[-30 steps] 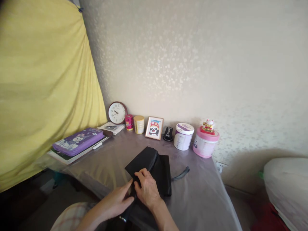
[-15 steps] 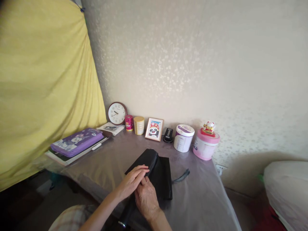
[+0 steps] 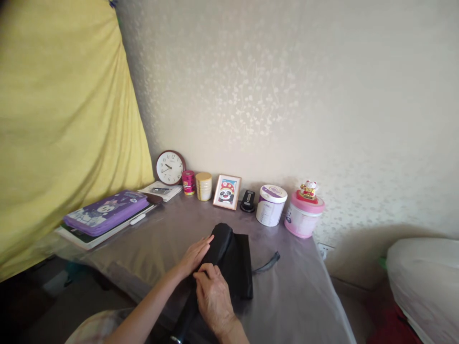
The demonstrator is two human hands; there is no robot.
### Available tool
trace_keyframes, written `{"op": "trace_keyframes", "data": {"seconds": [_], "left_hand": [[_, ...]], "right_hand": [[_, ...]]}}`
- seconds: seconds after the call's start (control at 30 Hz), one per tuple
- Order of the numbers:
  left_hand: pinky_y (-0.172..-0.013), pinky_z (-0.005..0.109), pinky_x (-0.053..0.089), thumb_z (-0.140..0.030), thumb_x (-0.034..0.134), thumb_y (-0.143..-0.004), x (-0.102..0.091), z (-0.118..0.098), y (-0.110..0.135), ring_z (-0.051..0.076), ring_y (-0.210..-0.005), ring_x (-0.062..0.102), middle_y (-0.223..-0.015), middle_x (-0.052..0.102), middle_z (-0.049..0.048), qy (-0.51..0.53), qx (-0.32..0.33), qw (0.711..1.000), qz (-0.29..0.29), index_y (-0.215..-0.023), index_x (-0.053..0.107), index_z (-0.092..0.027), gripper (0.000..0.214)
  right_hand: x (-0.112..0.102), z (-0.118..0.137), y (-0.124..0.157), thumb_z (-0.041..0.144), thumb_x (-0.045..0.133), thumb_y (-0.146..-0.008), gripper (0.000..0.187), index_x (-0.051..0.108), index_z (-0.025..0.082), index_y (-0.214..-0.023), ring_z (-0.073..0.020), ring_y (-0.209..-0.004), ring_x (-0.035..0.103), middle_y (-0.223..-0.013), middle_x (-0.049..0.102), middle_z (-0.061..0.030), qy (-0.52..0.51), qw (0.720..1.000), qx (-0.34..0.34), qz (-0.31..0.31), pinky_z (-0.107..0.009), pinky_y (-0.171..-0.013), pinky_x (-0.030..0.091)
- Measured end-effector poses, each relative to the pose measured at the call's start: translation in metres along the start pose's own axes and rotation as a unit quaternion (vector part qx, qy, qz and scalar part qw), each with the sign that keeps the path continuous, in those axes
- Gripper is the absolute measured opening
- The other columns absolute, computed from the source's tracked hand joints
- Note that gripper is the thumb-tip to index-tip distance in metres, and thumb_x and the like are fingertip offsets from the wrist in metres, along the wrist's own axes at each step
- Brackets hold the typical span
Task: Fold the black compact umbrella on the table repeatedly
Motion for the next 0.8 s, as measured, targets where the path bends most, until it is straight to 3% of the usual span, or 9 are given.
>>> {"op": "trace_keyframes", "data": {"seconds": [0.1, 0.2, 0.33, 0.53, 0.67, 0.8], "left_hand": [[-0.112, 0.047, 0.019, -0.030, 0.026, -0.093, -0.009, 0.007, -0.003, 0.025, -0.135, 0.030, -0.141, 0.043, 0.0087, 0.002, -0.027, 0.999, -0.040, -0.131, 0.048, -0.017, 0.046], [-0.114, 0.041, 0.015, -0.034, 0.023, -0.093, -0.015, -0.012, 0.005, 0.021, -0.136, 0.026, -0.143, 0.039, 0.0056, 0.028, -0.001, 0.998, -0.061, -0.130, 0.048, -0.017, 0.048], [-0.112, 0.032, 0.026, -0.045, 0.024, -0.094, -0.003, -0.046, 0.028, 0.015, -0.134, 0.032, -0.137, 0.048, -0.0032, 0.085, 0.058, 0.995, -0.004, -0.118, 0.060, -0.025, 0.048], [-0.112, 0.033, 0.023, -0.044, 0.013, -0.095, 0.009, -0.039, 0.055, 0.014, -0.138, 0.020, -0.149, 0.029, 0.0005, 0.141, 0.037, 0.989, -0.004, -0.134, 0.043, -0.020, 0.055], [-0.114, 0.034, 0.018, -0.045, 0.019, -0.094, 0.017, -0.027, 0.066, 0.014, -0.139, 0.016, -0.152, 0.020, 0.0022, 0.144, 0.018, 0.989, -0.031, -0.140, 0.032, -0.019, 0.054], [-0.114, 0.036, 0.017, -0.042, 0.024, -0.094, 0.023, -0.022, 0.075, 0.016, -0.139, 0.017, -0.153, 0.016, 0.0055, 0.084, -0.004, 0.995, -0.048, -0.144, 0.018, -0.016, 0.058]], "right_hand": [[0.000, 0.000, -0.001, 0.005, 0.044, -0.085, 0.029, 0.061, 0.022, -0.101, -0.0171, -0.087, 0.054, -0.099, 0.057, -0.0045, 0.000, 1.000, -0.003, -0.005, -0.031, -0.081, 0.048], [0.003, -0.003, -0.001, 0.005, 0.043, -0.084, 0.027, 0.062, 0.021, -0.095, -0.0175, -0.085, 0.054, -0.097, 0.057, -0.0052, 0.014, 1.000, -0.005, -0.007, -0.031, -0.080, 0.048], [0.007, -0.006, 0.001, 0.002, 0.045, -0.078, 0.026, 0.062, 0.018, -0.091, -0.0201, -0.087, 0.053, -0.099, 0.058, -0.0077, 0.048, 0.998, -0.015, -0.026, -0.035, -0.081, 0.048], [0.002, 0.007, 0.007, 0.003, 0.044, -0.081, 0.025, 0.062, 0.019, -0.087, -0.0189, -0.082, 0.054, -0.093, 0.062, -0.0055, 0.041, 0.999, -0.016, -0.015, -0.035, -0.078, 0.048], [-0.027, 0.008, 0.019, 0.008, 0.040, -0.087, 0.029, 0.062, 0.021, -0.099, -0.0173, -0.092, 0.057, -0.104, 0.063, -0.0068, -0.015, 0.998, -0.009, -0.053, -0.033, -0.084, 0.049], [-0.075, -0.035, 0.045, 0.024, 0.043, -0.090, 0.028, 0.057, 0.021, -0.114, -0.0229, -0.109, 0.054, -0.117, 0.058, -0.0116, 0.043, 0.973, 0.088, -0.209, -0.043, -0.093, 0.044]]}}
Point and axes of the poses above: each hand's wrist, its own y-axis away from the middle knuckle, its own x-axis out of the palm, z = x × y, the point moved 8 cm from there along -y, towards the middle knuckle
